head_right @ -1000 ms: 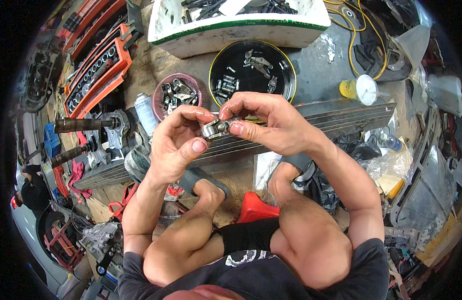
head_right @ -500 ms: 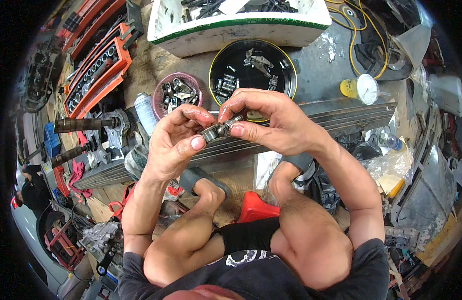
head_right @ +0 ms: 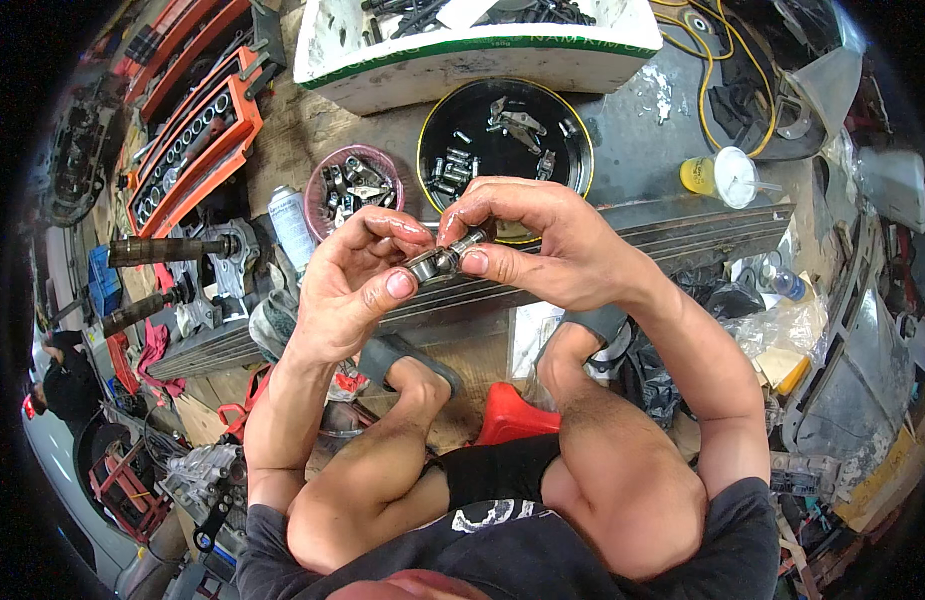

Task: The person cleans rocker arms by dipping them into a bowl of lubricant, rubbing them by hand, and placing them into a small basket.

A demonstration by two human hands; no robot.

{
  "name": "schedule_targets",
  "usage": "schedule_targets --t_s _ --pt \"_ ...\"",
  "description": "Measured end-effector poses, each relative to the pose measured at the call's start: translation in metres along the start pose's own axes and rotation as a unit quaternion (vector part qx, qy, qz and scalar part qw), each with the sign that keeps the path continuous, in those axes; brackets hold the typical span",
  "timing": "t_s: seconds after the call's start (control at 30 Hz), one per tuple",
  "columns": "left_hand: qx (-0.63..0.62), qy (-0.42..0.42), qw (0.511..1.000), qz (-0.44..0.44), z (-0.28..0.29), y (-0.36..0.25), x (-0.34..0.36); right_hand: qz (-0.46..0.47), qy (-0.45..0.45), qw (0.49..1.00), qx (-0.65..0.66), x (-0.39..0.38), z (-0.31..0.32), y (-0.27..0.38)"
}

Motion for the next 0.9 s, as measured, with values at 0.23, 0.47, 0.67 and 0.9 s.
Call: schedule_targets --t_s 0.23,0.47,0.67,0.9 --pt "0.005 -0.04 0.999 0.002 0.001 -0.001 0.0 0.006 -0.008 1.0 0.0 -0.001 0.002 0.0" --pt "0.004 0.0 1.0 -0.015 0.011 0.005 0.002 -0.023 -0.006 1.0 0.003 -0.003 0.002 -0.003" --pt "-0.167 -0.035 0.985 0.006 0.024 0.02 0.0 -0.087 -0.011 0.99 0.114 -0.004 -0.005 -0.01" --pt "-0.166 -0.043 0.985 0.033 0.015 0.021 0.002 -0.157 -0.033 0.975 0.152 -0.008 -0.008 -0.021"
Point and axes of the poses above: each hand's wrist, its own x-axis towards the middle knuckle, its own z-axis out of the back of the hand, y = z × x, the point moved 9 cm from there along x, towards the middle knuckle, and after that the axes turned 11 degrees about -x, right-handed, at the moved point
